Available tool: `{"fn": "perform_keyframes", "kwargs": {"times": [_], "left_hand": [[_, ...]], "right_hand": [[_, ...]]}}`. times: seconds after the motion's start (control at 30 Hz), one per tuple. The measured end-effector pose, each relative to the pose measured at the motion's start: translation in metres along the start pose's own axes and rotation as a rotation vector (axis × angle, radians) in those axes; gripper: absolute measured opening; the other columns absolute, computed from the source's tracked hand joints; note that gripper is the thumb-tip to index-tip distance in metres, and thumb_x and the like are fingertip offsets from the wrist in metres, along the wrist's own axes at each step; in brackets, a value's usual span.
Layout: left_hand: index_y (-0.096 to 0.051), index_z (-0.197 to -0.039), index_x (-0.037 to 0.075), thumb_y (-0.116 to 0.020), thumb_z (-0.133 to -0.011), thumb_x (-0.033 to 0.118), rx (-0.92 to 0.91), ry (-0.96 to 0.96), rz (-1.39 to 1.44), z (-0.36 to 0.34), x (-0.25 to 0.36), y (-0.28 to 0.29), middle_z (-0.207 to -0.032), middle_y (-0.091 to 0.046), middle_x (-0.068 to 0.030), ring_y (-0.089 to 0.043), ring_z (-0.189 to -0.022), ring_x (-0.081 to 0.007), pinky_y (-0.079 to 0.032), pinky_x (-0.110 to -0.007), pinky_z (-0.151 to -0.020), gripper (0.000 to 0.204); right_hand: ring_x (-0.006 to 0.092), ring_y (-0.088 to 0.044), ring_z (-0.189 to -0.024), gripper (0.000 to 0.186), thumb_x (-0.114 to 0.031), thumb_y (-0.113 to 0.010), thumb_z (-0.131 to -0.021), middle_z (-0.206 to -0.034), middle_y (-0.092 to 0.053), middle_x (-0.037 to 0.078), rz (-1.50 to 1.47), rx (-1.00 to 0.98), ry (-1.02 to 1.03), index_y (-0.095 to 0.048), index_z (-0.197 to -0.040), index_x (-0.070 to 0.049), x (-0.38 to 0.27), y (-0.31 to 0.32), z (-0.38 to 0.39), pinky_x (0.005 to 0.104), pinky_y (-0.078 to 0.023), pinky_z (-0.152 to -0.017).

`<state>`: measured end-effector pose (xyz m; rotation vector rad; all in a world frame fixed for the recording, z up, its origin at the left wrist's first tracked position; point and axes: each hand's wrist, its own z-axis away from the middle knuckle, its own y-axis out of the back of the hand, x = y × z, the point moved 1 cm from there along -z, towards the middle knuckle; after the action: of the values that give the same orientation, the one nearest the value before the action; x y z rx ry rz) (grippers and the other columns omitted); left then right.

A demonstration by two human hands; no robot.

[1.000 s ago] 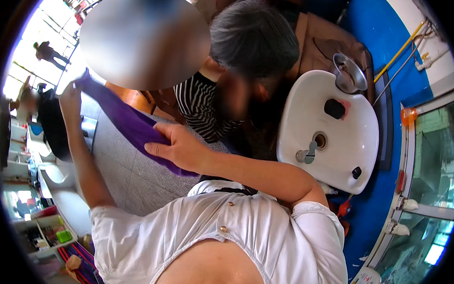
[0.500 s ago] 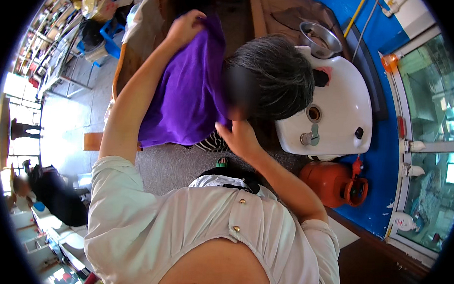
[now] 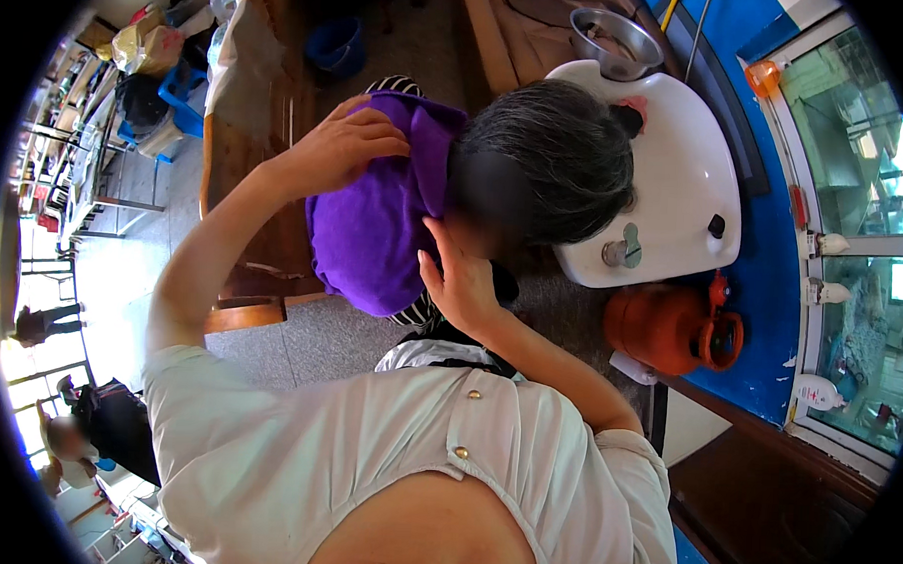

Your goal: The person washes another person's hair in a salon sink, using a handheld sprayer to rinse the hair, applying shampoo, and scrubbing the scalp by hand.

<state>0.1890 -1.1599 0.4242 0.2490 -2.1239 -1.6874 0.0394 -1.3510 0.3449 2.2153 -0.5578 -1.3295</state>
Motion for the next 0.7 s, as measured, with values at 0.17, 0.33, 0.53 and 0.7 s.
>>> {"fn": "perform_keyframes", "kwargs": {"times": [0.17,0.33,0.53,0.7], "left_hand": [[-0.059,-0.096,0.012,-0.059,-0.070,0.001,-0.090,-0.119,-0.142,-0.009,-0.008,0.005,-0.093,-0.057,-0.0029,-0.053,-0.100,-0.0205,-0.024,-0.044,-0.111,0.028],[-0.059,-0.087,0.011,-0.056,-0.071,0.005,-0.075,-0.194,-0.240,0.002,-0.017,0.018,-0.085,-0.055,-0.0005,-0.054,-0.093,-0.0181,-0.028,-0.042,-0.109,0.017],[-0.063,-0.072,0.009,-0.059,-0.065,0.004,-0.139,-0.208,-0.258,0.008,-0.012,0.034,-0.085,-0.057,-0.0021,-0.053,-0.096,-0.0191,-0.031,-0.039,-0.107,0.010],[-0.065,-0.071,0.006,-0.062,-0.060,-0.001,-0.174,-0.143,-0.101,0.020,-0.008,0.052,-0.081,-0.058,-0.0048,-0.053,-0.098,-0.0216,-0.028,-0.042,-0.109,0.014]], "right_hand": [[0.0342,-0.053,-0.095,0.043,-0.012,-0.062,-0.081,-0.104,-0.052,0.016,0.097,0.019,0.052,-0.050,-0.120,0.000,-0.011,0.000,-0.014,0.0430,-0.042,-0.085],[0.0307,-0.054,-0.094,0.046,-0.012,-0.062,-0.080,-0.103,-0.052,0.014,0.081,-0.005,-0.008,-0.048,-0.123,-0.001,-0.011,-0.003,-0.017,0.0428,-0.039,-0.085],[0.0307,-0.053,-0.094,0.054,-0.013,-0.066,-0.078,-0.106,-0.049,0.016,0.055,-0.020,0.023,-0.046,-0.125,0.002,-0.028,-0.007,-0.036,0.0373,-0.046,-0.080],[0.0288,-0.052,-0.093,0.061,-0.024,-0.071,-0.073,-0.106,-0.049,0.015,0.214,-0.054,0.092,-0.046,-0.123,0.002,-0.043,-0.016,-0.051,0.0376,-0.045,-0.078]]}}
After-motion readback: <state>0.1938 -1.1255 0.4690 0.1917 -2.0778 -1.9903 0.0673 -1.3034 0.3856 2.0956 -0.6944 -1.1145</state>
